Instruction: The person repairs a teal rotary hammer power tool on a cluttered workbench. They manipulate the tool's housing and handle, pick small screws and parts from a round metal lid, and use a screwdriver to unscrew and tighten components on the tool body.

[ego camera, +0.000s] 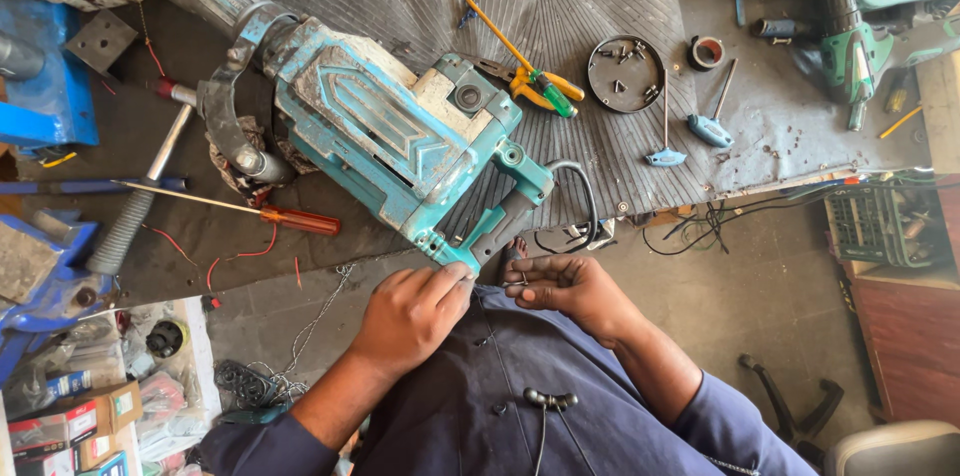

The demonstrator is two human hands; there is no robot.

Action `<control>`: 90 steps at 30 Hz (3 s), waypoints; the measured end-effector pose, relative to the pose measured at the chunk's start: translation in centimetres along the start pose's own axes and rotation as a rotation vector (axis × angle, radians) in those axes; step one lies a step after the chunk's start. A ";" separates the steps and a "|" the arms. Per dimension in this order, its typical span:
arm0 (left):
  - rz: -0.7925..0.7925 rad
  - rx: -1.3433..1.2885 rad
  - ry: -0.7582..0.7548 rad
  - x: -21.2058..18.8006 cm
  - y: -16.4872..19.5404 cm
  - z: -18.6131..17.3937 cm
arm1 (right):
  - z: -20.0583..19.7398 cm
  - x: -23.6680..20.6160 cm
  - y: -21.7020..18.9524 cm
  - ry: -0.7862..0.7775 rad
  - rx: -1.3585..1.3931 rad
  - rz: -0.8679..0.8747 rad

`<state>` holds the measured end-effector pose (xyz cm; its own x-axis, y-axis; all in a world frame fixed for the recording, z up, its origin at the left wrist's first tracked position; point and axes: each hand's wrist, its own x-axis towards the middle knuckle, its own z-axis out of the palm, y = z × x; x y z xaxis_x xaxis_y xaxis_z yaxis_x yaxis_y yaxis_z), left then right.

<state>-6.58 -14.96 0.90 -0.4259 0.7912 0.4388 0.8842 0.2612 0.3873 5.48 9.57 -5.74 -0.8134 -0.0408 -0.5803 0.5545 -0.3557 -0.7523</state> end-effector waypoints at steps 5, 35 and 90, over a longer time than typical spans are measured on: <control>-0.007 0.008 -0.048 0.3 0.2 -0.6 | 0.0 -0.2 -0.2 0.043 0.018 0.019; -0.203 0.034 -0.060 1.5 1.8 -1.9 | -2.9 1.8 -0.8 -0.013 -0.144 -0.083; -0.992 0.009 0.290 2.3 6.9 3.3 | -2.7 8.1 -14.8 0.073 -1.085 -0.885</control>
<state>-0.84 -9.46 1.90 -0.9931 0.0539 0.1046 0.1108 0.7285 0.6760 -8.90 17.05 -0.15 -0.9679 -0.1257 0.2174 -0.2457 0.6534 -0.7160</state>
